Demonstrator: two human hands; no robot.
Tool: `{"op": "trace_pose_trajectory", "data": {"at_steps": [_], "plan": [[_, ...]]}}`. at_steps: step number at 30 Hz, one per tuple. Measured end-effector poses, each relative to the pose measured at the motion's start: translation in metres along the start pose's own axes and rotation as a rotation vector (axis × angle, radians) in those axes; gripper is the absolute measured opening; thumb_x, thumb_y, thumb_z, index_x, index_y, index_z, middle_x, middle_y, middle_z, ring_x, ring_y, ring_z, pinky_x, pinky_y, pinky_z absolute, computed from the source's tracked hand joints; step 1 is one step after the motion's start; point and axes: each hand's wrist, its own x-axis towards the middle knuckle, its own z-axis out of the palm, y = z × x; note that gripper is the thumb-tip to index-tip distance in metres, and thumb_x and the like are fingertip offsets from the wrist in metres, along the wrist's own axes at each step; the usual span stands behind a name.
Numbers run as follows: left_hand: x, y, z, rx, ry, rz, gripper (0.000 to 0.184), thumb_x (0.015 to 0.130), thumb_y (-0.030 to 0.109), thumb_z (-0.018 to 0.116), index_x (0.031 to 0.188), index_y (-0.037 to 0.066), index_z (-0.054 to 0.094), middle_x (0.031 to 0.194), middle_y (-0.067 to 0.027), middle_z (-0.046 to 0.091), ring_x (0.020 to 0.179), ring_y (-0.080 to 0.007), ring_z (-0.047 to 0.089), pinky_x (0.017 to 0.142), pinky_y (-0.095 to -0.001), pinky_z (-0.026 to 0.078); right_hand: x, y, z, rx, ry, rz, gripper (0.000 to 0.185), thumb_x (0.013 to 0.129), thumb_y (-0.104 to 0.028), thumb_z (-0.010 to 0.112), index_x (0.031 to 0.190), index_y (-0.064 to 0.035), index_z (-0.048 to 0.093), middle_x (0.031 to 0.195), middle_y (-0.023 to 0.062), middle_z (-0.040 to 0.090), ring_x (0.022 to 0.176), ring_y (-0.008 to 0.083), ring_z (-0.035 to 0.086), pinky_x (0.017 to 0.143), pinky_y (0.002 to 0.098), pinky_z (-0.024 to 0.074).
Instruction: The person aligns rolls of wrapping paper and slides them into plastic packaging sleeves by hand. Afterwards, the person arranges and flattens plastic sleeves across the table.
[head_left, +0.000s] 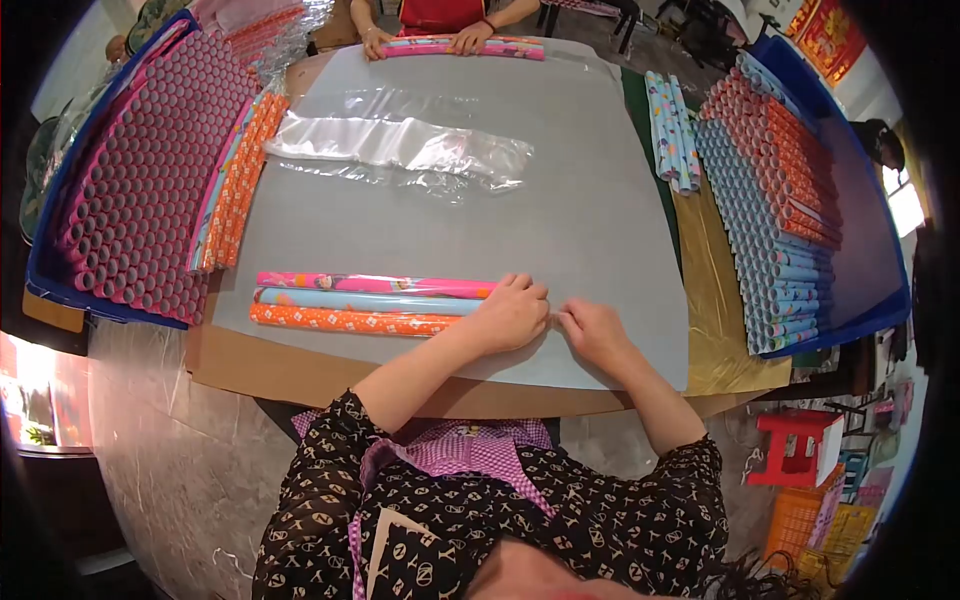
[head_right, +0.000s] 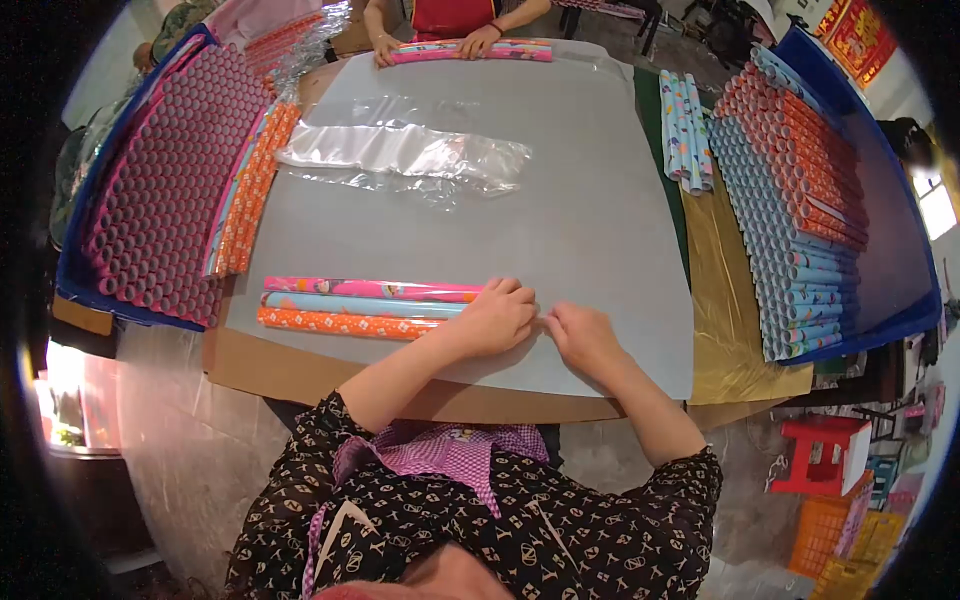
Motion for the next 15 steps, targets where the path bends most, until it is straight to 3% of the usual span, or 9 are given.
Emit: {"op": "trace_pose_trajectory", "data": {"at_steps": [1, 3, 4, 6, 7, 9, 13, 15], "plan": [[0.000, -0.001, 0.003, -0.001, 0.003, -0.002, 0.018, 0.086, 0.021, 0.057, 0.091, 0.006, 0.067, 0.094, -0.0088, 0.060, 0.098, -0.0278, 0.052, 0.088, -0.0403, 0.040, 0.002, 0.001, -0.001, -0.002, -0.002, -0.002, 0.012, 0.090, -0.017, 0.058, 0.089, -0.0054, 0.056, 0.070, 0.0076, 0.060, 0.062, 0.0282, 0.057, 0.056, 0.0368, 0.0448], [-0.001, 0.000, 0.007, -0.028, 0.117, 0.009, 0.015, 0.084, 0.020, 0.059, 0.092, 0.008, 0.065, 0.094, -0.0070, 0.060, 0.097, -0.0275, 0.054, 0.085, -0.0406, 0.040, 0.009, 0.001, -0.005, 0.842, -0.298, 0.657, 0.015, 0.093, -0.020, 0.055, 0.083, -0.0085, 0.055, 0.054, -0.0021, 0.046, 0.042, 0.0140, 0.042, 0.041, 0.0276, 0.0324], [-0.001, 0.000, 0.010, -0.028, 0.116, 0.008, 0.015, 0.084, 0.020, 0.059, 0.092, 0.008, 0.065, 0.094, -0.0070, 0.060, 0.097, -0.0275, 0.054, 0.085, -0.0406, 0.040, 0.010, 0.009, -0.002, 0.842, -0.299, 0.657, 0.015, 0.093, -0.020, 0.055, 0.083, -0.0085, 0.055, 0.054, -0.0021, 0.046, 0.042, 0.0140, 0.042, 0.041, 0.0276, 0.0324], [0.001, 0.001, 0.013, -0.047, 0.239, 0.031, 0.013, 0.083, 0.020, 0.062, 0.092, 0.010, 0.063, 0.093, -0.0050, 0.061, 0.094, -0.0277, 0.056, 0.082, -0.0409, 0.041, 0.013, 0.025, 0.004, 1.743, -0.509, 1.029, 0.017, 0.095, -0.018, 0.053, 0.079, -0.0110, 0.052, 0.053, -0.0078, 0.038, 0.039, 0.0038, 0.029, 0.037, 0.0211, 0.0193], [0.002, 0.000, 0.014, -0.046, 0.241, 0.030, 0.013, 0.083, 0.020, 0.062, 0.092, 0.010, 0.063, 0.093, -0.0050, 0.061, 0.094, -0.0277, 0.056, 0.082, -0.0409, 0.041, 0.013, 0.025, 0.005, 1.742, -0.510, 1.029, 0.017, 0.095, -0.018, 0.053, 0.079, -0.0110, 0.052, 0.053, -0.0078, 0.038, 0.039, 0.0038, 0.029, 0.037, 0.0211, 0.0193], [0.003, -0.002, 0.017, 0.002, 0.282, 0.038, 0.011, 0.081, 0.019, 0.063, 0.088, 0.011, 0.063, 0.093, -0.0033, 0.061, 0.093, -0.0277, 0.057, 0.080, -0.0411, 0.041, 0.010, 0.017, 0.005, 2.099, -0.401, 1.232, 0.022, 0.097, -0.021, 0.051, 0.078, -0.0112, 0.049, 0.054, -0.0070, 0.036, 0.038, 0.0033, 0.026, 0.037, 0.0200, 0.0180], [0.004, -0.001, 0.016, -0.040, 0.264, 0.045, 0.011, 0.080, 0.018, 0.064, 0.087, 0.010, 0.063, 0.094, -0.0033, 0.061, 0.093, -0.0275, 0.057, 0.081, -0.0412, 0.041, -0.003, 0.002, 0.006, 2.177, -0.313, 1.159, 0.023, 0.098, -0.023, 0.050, 0.079, -0.0113, 0.049, 0.054, -0.0064, 0.037, 0.039, 0.0037, 0.027, 0.037, 0.0206, 0.0189], [0.004, -0.002, 0.011, -0.142, 0.216, 0.003, 0.010, 0.080, 0.016, 0.064, 0.087, 0.009, 0.064, 0.094, -0.0042, 0.061, 0.096, -0.0274, 0.056, 0.084, -0.0411, 0.040, -0.008, -0.005, 0.003, 2.075, -0.127, 0.965, 0.019, 0.099, -0.023, 0.049, 0.088, -0.0083, 0.055, 0.059, -0.0037, 0.043, 0.040, 0.0041, 0.029, 0.036, 0.0216, 0.0210]]}}
